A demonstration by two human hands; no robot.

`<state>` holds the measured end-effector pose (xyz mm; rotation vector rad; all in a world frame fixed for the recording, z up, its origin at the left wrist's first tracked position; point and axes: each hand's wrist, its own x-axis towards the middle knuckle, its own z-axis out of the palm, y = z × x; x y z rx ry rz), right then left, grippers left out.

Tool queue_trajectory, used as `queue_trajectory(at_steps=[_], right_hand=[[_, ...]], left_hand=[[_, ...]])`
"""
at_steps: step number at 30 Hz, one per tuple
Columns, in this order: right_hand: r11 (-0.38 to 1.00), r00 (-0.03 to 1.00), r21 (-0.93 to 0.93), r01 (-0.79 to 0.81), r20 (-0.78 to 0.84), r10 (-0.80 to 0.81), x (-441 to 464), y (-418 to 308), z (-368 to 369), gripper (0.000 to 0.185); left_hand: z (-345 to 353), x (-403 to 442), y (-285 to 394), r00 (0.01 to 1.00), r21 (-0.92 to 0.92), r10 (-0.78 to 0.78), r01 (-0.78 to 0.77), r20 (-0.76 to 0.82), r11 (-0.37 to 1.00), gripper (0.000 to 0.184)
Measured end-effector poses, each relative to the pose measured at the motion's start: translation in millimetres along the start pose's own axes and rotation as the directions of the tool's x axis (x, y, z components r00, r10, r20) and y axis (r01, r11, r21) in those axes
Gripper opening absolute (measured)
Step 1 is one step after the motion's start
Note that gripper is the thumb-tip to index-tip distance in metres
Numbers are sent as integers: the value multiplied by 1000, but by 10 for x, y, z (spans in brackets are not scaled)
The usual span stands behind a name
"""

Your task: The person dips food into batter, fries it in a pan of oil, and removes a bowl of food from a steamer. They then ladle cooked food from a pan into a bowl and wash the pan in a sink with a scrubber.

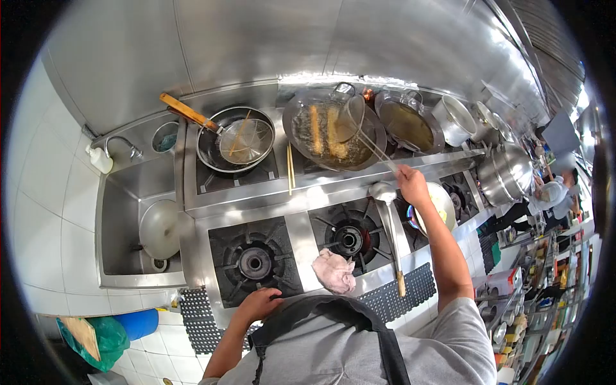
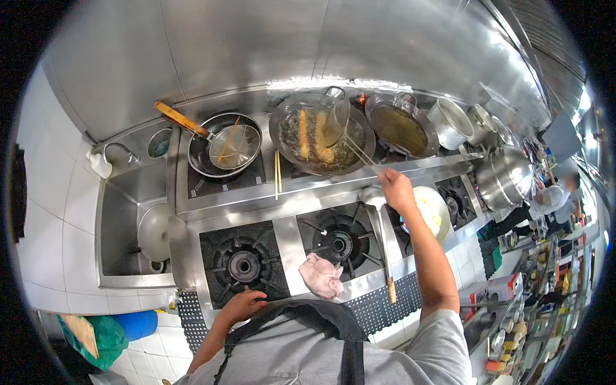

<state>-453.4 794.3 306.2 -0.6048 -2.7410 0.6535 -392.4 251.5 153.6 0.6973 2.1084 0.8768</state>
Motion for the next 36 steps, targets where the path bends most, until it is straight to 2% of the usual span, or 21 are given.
queue_trajectory(at_steps=[2, 6, 9, 11, 12, 13, 15, 18, 21, 23, 25, 27, 29, 31, 32, 34, 35, 36], right_hand=[[998, 999, 25, 50, 0, -50, 1, 51, 96, 31], [999, 999, 18, -47, -18, 47, -108, -83, 172, 26], [997, 992, 83, 3, -128, 8, -213, -80, 242, 24], [926, 989, 367, -85, -86, 124, -313, -166, 305, 22], [858, 982, 496, -129, -56, 180, -365, -270, 316, 21], [654, 957, 716, -244, 69, 281, -402, -407, 351, 18], [283, 922, 903, -323, 234, 307, -380, -455, 548, 23], [-66, 885, 944, -323, 326, 331, -317, -816, 746, 32], [-258, 865, 897, -358, 423, 269, -186, -1052, 953, 19], [-381, 840, 850, -365, 477, 260, -140, -1312, 998, 15], [-386, 854, 834, -395, 488, 180, -97, -1443, 1108, 19], [-299, 838, 828, -474, 529, 137, -93, -1585, 1093, 23], [-243, 817, 808, -537, 570, 91, -65, -1609, 1183, 24], [-201, 798, 788, -582, 601, 46, -42, -1617, 1281, 25], [-189, 791, 780, -597, 611, 23, -32, -1620, 1323, 25], [-179, 786, 771, -611, 617, -25, -2, -1619, 1502, 24], [-111, 785, 779, -617, 619, -19, -36, -1680, 1511, 23], [-45, 784, 783, -620, 620, -10, -95, -1766, 1468, 23]], left_hand=[[-27, 49, 58, 996, -3, 85, -85, -14, 996, 38], [-54, 174, 136, 983, -14, 183, -183, -22, 983, 37], [-135, 113, 329, 995, -38, 97, -98, -32, 994, 37], [-163, 100, 326, 998, -59, 67, -67, -10, 996, 38], [-165, 99, 322, 998, -67, 55, -55, 5, 996, 38], [-160, 106, 305, 998, -81, 61, -59, 28, 995, 38], [-150, 167, 265, 994, -108, 76, -68, 75, 992, 40], [-259, 344, 355, 982, -110, 135, -122, 128, 986, 39], [-540, 465, 799, 985, -180, 157, -142, 73, 973, 35], [-655, 766, 808, 976, -276, 217, -209, -1, 938, 31], [-971, 947, 1179, 956, -417, 288, -284, -54, 863, 36], [-1261, 1156, 1491, 976, -528, 180, -219, -125, 820, 50], [-1534, 1430, 1725, 984, -693, 57, -159, -167, 703, 67], [-1809, 1797, 1811, 991, -664, 2, -93, -136, 742, 75], [-1937, 1993, 1832, 997, -648, -23, -27, -69, 761, 80], [-2100, 2254, 1986, 998, -510, -54, 30, -32, 860, 62], [-2170, 2405, 2004, 998, -411, -63, 60, 5, 910, 53], [-2193, 2552, 1958, 998, -261, -53, 42, -38, 964, 43]])
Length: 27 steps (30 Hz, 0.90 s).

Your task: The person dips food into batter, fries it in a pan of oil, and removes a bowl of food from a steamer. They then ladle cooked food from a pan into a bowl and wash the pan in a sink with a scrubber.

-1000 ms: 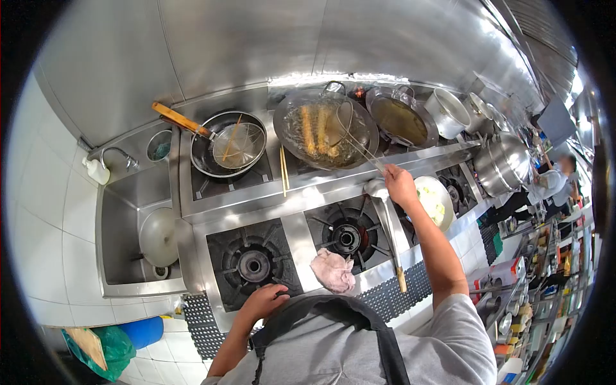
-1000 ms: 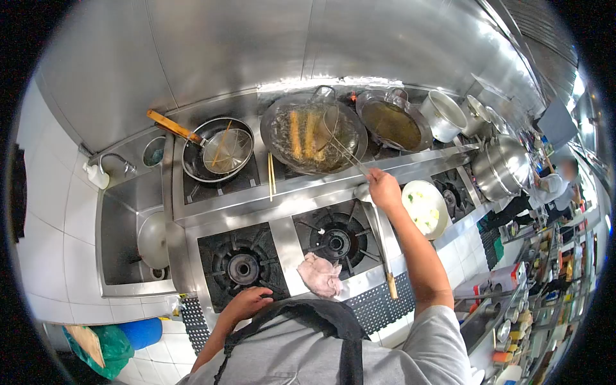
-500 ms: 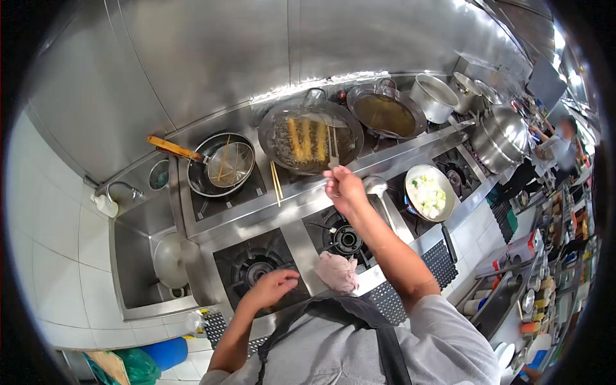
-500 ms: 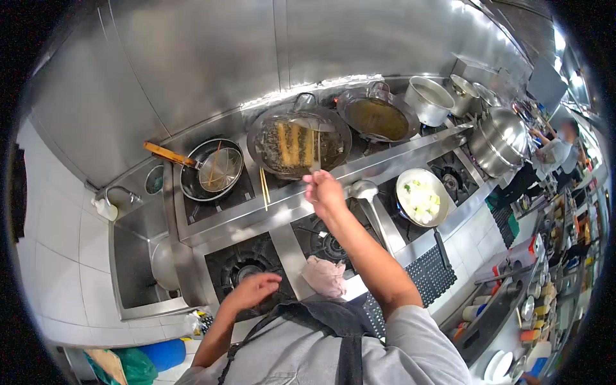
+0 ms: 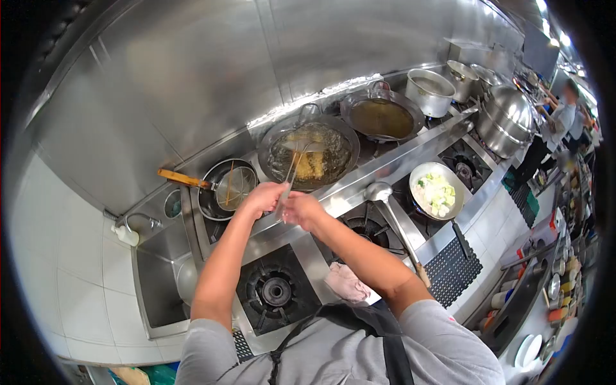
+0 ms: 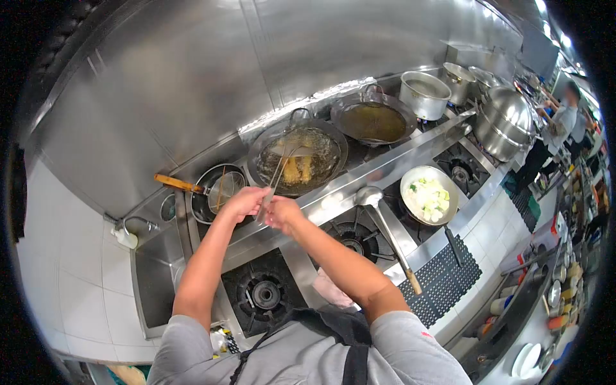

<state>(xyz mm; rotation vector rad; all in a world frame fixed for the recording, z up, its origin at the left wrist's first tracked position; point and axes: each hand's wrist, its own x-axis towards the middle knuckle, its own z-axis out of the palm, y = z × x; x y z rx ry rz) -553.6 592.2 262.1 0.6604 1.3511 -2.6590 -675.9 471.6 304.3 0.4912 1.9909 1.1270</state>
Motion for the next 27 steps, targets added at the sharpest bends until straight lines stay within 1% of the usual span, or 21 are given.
queue_trajectory(at_steps=[1, 2, 4, 5, 6, 7, 8, 9, 11, 13, 14, 15, 17, 19, 21, 22, 24, 26, 27], right_hand=[[998, 1000, -65, -2, -11, 1, -75, -2, 63, 23], [979, 1000, -201, 32, 6, -31, -153, -18, 108, 30], [882, 996, -463, 91, 48, -77, -339, -40, 166, 44], [819, 971, -524, 235, 84, -225, -501, 17, 163, 41], [730, 924, -578, 366, 128, -361, -703, 121, 127, 38], [617, 857, -623, 480, 184, -481, -854, 206, 54, 34], [702, 928, -608, 371, 265, -261, -961, 240, -86, 38], [755, 938, -608, 246, 346, -28, -1064, 267, -271, 41], [808, 920, -547, 219, 392, 16, -1229, 652, -696, 45], [744, 946, -648, 164, 316, 67, -1486, 822, -1085, 45], [768, 970, -633, 100, 235, 67, -1627, 933, -1249, 45], [789, 986, -613, 38, 150, 70, -1773, 1054, -1416, 44], [756, 997, -654, 37, 80, 21, -1944, 1417, -1891, 43], [840, 985, -517, -165, -51, 163, -2319, 1244, -1962, 40], [876, 956, -399, -271, -217, 197, -2605, 1267, -2108, 37], [880, 943, -374, -292, -267, 199, -2709, 1349, -2242, 36], [889, 908, -321, -326, -369, 199, -2895, 1488, -2474, 35], [882, 871, -318, -348, -458, 179, -3057, 1486, -2525, 31], [879, 848, -314, -359, -503, 168, -3130, 1450, -2517, 29]], left_hand=[[-24, 154, -31, 999, 160, 28, -22, -33, 987, 34], [-36, 254, -31, 996, 315, 60, -39, -59, 948, 30], [-23, 233, 23, 999, 192, 13, -5, -39, 981, 23], [-7, 187, 67, 999, 128, -14, 18, -29, 992, 20], [12, 97, 163, 999, 133, 9, -3, -45, 991, 17], [-10, 127, 168, 994, 209, 65, -44, -92, 977, 16], [-68, 157, 174, 983, 284, 123, -80, -136, 955, 15], [-115, 183, 179, 966, 355, 186, -113, -178, 928, 16], [-171, 185, 195, 900, 525, 380, -221, -216, 822, 20], [-223, 145, 235, 800, 679, 561, -291, -215, 675, 25], [-247, 96, 317, 818, 639, 536, -300, -209, 708, 27], [-294, 103, 375, 822, 660, 537, -299, -188, 689, 28], [-395, 152, 453, 831, 695, 536, -298, -149, 655, 29], [-481, 164, 562, 855, 729, 503, -266, -123, 631, 31], [-581, 153, 661, 875, 753, 476, -256, -86, 606, 31], [-668, 188, 667, 881, 774, 469, -257, -58, 578, 30], [-842, 208, 680, 861, 830, 506, -247, -48, 499, 31], [-1064, 278, 642, 849, 877, 529, -241, -17, 415, 30], [-1176, 334, 615, 860, 902, 510, -219, -1, 371, 30]])
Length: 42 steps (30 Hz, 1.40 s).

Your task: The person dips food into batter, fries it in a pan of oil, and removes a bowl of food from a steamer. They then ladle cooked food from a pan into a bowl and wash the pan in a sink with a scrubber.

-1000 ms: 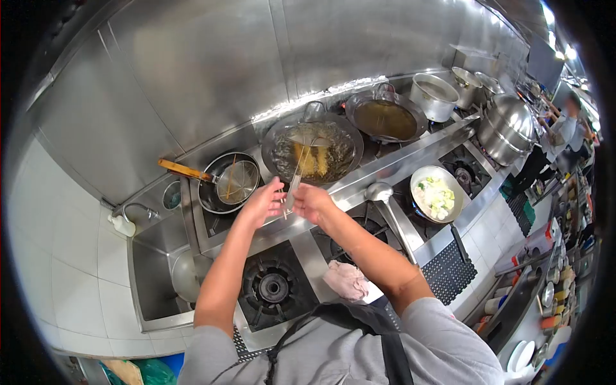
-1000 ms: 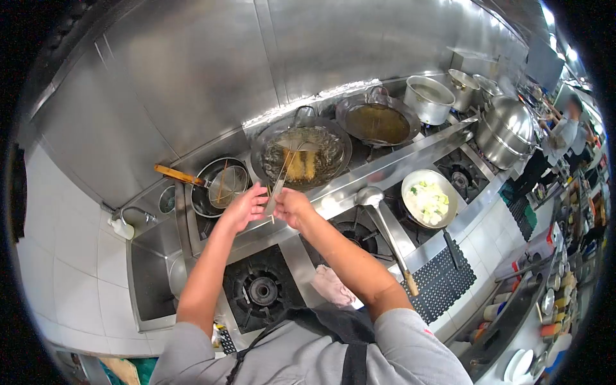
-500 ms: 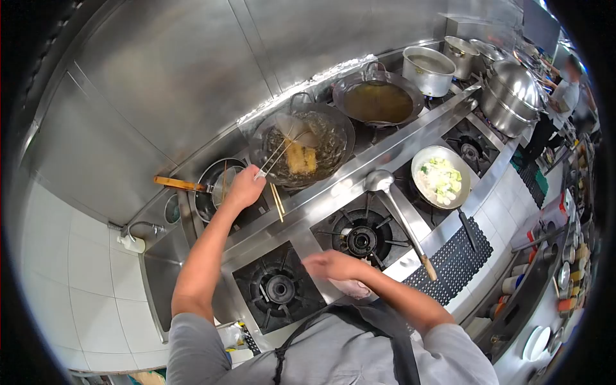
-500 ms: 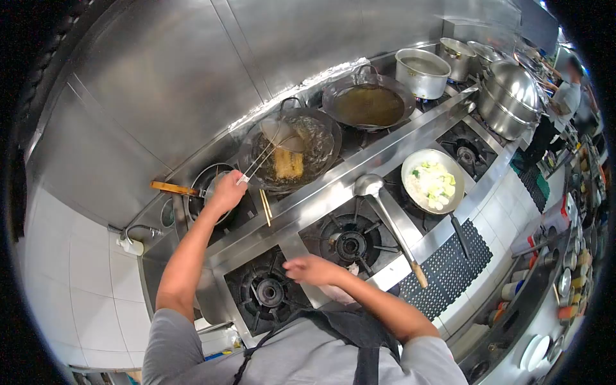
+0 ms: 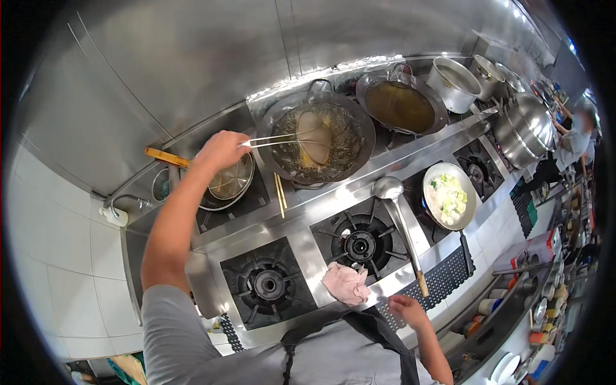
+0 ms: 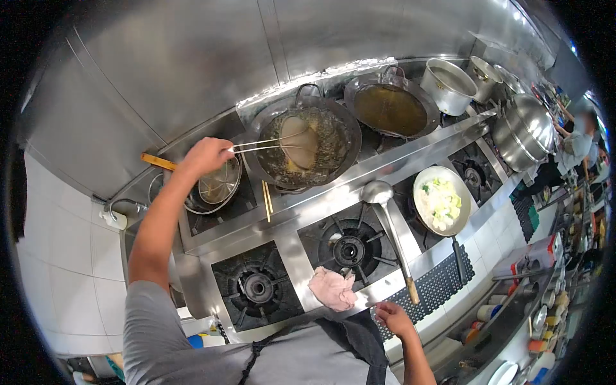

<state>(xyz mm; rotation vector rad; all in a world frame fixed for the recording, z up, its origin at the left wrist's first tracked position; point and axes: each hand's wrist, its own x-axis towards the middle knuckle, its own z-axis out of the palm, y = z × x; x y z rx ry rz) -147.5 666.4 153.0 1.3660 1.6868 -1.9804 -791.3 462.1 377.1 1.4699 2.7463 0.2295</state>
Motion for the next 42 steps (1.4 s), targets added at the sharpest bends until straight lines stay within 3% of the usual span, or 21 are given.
queue_trajectory(at_steps=[4, 13, 18, 19, 22, 26, 27, 31, 34, 37, 42], right_hand=[[991, 994, 111, -73, 88, 63, 95, 344, -169, 30], [987, 989, -76, -144, -26, 143, -211, -159, 165, 34], [970, 987, -196, -144, -102, 125, -286, -118, 133, 39], [949, 999, -316, -17, -51, 0, -277, 16, 39, 41], [959, 978, -213, -186, -135, 159, -291, 90, 9, 39], [947, 951, -134, -291, -150, 271, -315, 175, -55, 36], [940, 958, -205, -273, -142, 248, -306, 223, -106, 37], [951, 955, -85, -296, -46, 293, -160, 595, -354, 33], [949, 968, -204, -240, -129, 217, -189, 587, -350, 33], [911, 986, -377, -165, -100, 137, -292, 349, -258, 33], [930, 954, -240, -277, -187, 236, -403, 368, -108, 34]], left_hand=[[-73, 42, -286, 997, 137, -73, 75, -16, 988, 29], [17, 237, -947, 987, 299, -112, 142, -116, 944, 34], [243, 390, -1328, 978, 249, -135, 173, -161, 953, 36], [296, 422, -1395, 975, 230, -148, 184, -165, 956, 36], [431, 522, -1552, 972, 192, -180, 207, -152, 959, 38], [621, 644, -1672, 966, 130, -179, 205, -188, 970, 34], [649, 672, -1691, 965, 129, -179, 206, -189, 970, 33], [797, 729, -1808, 942, 106, -202, 237, -267, 966, 27], [943, 738, -1932, 901, 98, -209, 265, -380, 959, 24], [1047, 728, -1929, 862, 28, -264, 306, -433, 952, 22], [1186, 755, -2094, 817, -6, -296, 338, -494, 941, 22]])
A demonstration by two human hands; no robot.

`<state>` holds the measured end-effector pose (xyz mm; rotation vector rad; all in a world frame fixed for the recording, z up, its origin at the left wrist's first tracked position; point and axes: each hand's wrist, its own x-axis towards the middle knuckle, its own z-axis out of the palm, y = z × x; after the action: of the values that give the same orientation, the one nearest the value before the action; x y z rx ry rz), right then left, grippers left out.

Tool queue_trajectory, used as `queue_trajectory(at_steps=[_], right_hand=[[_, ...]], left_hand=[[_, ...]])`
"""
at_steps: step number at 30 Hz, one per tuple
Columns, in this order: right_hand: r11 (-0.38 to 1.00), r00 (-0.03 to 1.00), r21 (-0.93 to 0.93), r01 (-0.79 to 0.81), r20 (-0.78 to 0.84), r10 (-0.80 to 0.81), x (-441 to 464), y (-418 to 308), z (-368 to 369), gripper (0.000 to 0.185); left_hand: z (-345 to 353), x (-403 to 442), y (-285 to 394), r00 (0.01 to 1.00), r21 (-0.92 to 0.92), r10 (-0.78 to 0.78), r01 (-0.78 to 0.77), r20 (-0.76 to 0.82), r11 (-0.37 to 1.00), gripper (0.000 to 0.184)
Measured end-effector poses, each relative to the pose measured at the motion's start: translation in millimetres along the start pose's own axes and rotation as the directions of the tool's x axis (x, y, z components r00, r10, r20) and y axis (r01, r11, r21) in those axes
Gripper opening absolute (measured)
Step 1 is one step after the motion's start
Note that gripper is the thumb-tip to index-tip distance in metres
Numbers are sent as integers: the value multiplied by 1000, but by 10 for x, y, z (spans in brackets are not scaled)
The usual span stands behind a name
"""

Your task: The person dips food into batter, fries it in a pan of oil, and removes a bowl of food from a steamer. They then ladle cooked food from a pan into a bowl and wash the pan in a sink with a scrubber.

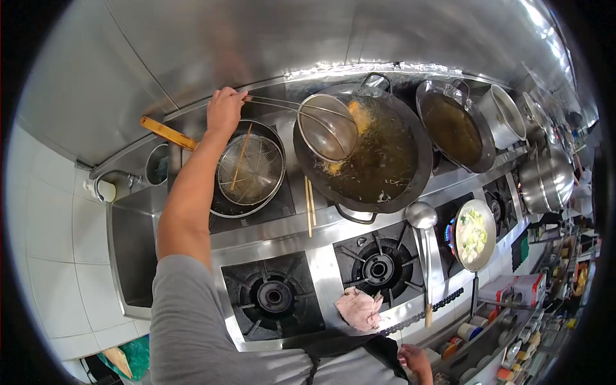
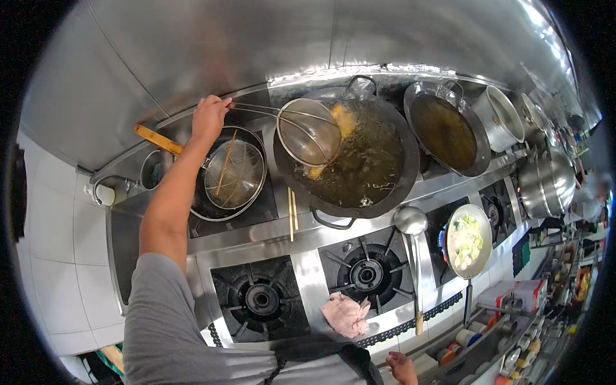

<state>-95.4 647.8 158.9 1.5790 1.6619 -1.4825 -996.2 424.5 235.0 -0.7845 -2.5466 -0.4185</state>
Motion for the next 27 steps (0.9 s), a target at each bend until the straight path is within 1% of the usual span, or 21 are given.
queue_trajectory(at_steps=[1, 4, 5, 8, 9, 12, 15, 18, 21, 24, 27], right_hand=[[999, 1000, 40, -16, -9, 17, 11, 108, 8, 34], [971, 990, -203, 130, 72, -117, 305, 598, -54, 39], [991, 999, -126, 33, 35, -29, 143, 335, 4, 41], [998, 1000, -53, 22, -17, -23, 4, 132, 87, 42], [979, 994, -170, 111, 0, -113, -26, 62, 72, 43], [997, 1000, -80, -11, -26, 9, -71, -8, 91, 44], [999, 999, -41, -15, -45, 13, -137, -69, 99, 44], [997, 999, -83, 0, -41, -3, -121, -6, 90, 43], [987, 995, -137, 87, -45, -94, -96, 109, 85, 42], [998, 999, -70, -2, -47, -1, -126, 70, 76, 43], [1000, 999, -18, -23, -38, 23, -182, -63, 88, 43]], left_hand=[[28, 7, -21, 1000, 11, -21, 21, -2, 1000, 23], [71, -22, 82, 998, 52, -68, 68, -10, 996, 28], [28, -57, 153, 997, 77, -77, 78, -20, 994, 30], [25, -102, 227, 996, 125, -92, 94, -17, 988, 39], [38, -117, 235, 995, 125, -94, 96, -20, 988, 40], [54, -153, 265, 994, 117, -106, 107, -16, 987, 45], [60, -180, 314, 994, 110, -113, 114, -12, 987, 47], [121, -180, 317, 995, 99, -101, 103, -26, 990, 46], [179, -182, 289, 996, 84, -84, 87, -35, 993, 46], [230, -182, 251, 998, 73, -46, 50, -49, 996, 47], [241, -185, 253, 999, 66, -32, 34, -34, 997, 50]])
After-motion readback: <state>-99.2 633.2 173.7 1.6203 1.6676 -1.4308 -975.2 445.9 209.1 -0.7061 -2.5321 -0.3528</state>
